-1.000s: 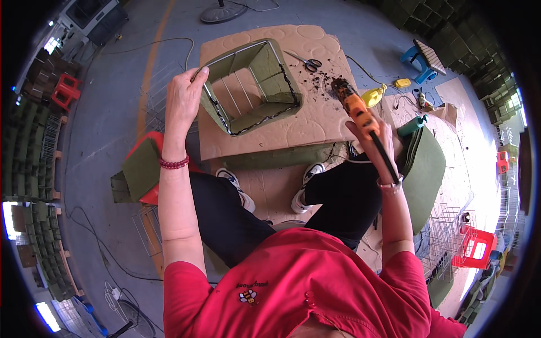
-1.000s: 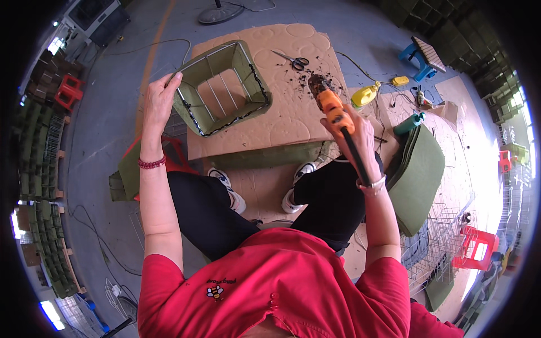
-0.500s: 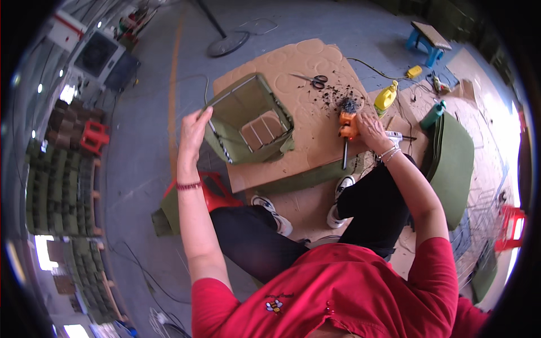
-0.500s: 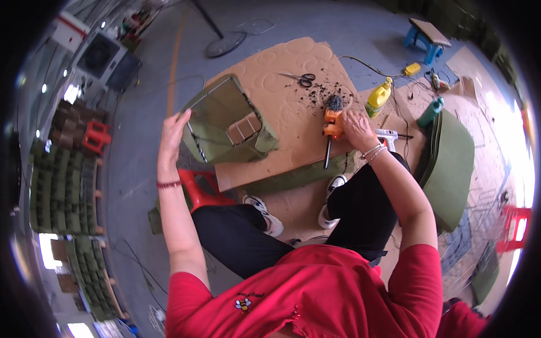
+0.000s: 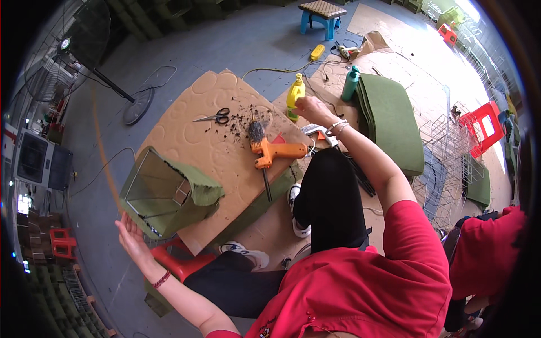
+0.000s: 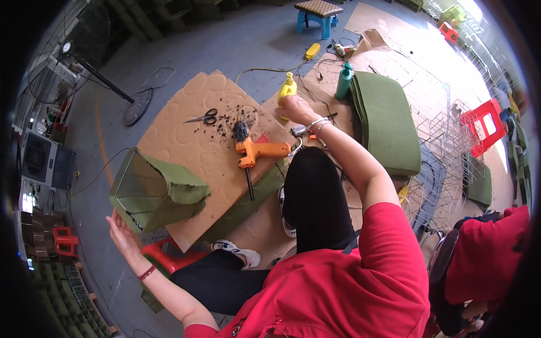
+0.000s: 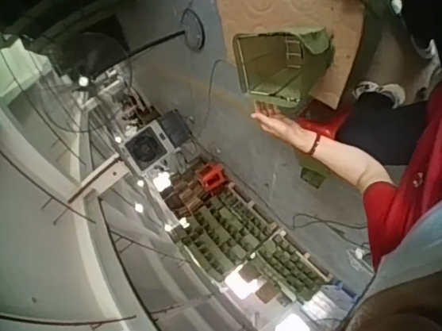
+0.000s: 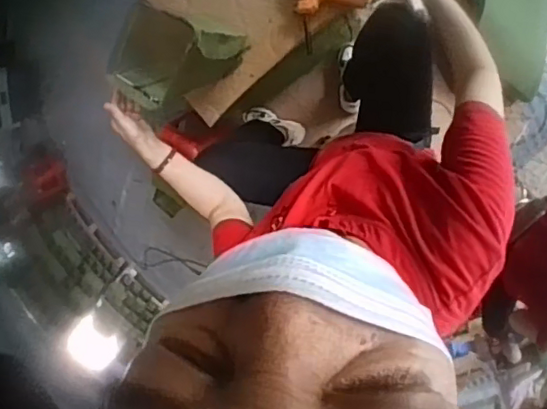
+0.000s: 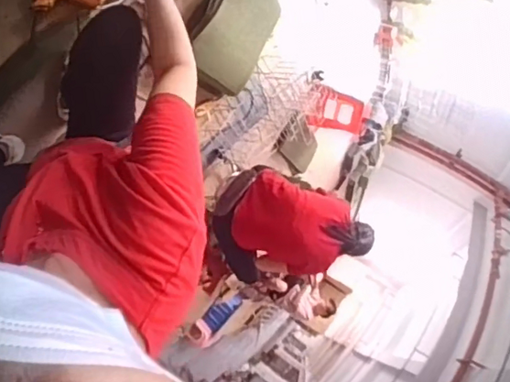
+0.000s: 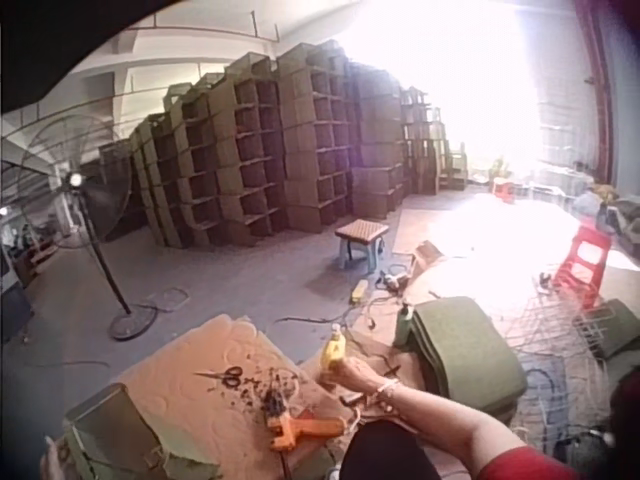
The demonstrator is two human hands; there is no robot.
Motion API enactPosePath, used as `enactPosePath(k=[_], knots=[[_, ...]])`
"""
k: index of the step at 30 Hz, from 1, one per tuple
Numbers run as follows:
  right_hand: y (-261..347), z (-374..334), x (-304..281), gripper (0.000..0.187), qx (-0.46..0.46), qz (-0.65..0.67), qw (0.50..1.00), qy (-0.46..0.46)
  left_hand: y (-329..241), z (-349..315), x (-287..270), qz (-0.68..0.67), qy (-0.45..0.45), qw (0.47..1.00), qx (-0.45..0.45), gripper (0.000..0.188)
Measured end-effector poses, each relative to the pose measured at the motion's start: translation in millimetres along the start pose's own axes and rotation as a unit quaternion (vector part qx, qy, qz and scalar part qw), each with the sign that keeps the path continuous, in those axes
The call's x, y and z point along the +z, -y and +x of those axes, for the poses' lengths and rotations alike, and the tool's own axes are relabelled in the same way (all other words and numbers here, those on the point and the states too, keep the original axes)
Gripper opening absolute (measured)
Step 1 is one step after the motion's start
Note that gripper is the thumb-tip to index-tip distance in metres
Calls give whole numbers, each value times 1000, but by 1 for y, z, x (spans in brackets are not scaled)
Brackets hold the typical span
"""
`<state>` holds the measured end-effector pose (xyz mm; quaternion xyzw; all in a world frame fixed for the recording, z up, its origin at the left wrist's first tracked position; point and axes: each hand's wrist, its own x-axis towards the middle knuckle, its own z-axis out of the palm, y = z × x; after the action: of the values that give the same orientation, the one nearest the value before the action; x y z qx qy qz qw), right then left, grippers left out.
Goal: The person is assembling a green mesh storage box using a hot glue gun and scissors to secure mesh panels.
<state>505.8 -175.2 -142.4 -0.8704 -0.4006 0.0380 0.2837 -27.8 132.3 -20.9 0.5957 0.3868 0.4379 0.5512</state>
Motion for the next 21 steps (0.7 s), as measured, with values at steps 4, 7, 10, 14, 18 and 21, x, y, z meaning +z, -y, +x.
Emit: enactPosePath(k=[4,7,10,14,18,21], knots=[[-89,20,13,30,105,114,988,-11,27,13,-22,3,-43,999,-15,79],[-134,41,40,32,225,244,943,-28,36,8,-21,75,-157,984,-40,76],[-165,77,62,34,281,258,924,-26,43,1,-30,6,-97,993,-70,70],[-168,149,101,40,300,292,907,-46,41,-1,-70,155,-25,988,9,62],[-263,192,87,45,307,102,936,-137,84,-23,-23,110,-32,993,17,61],[-222,225,127,47,371,294,878,-73,70,-51,7,136,-75,988,19,61]])
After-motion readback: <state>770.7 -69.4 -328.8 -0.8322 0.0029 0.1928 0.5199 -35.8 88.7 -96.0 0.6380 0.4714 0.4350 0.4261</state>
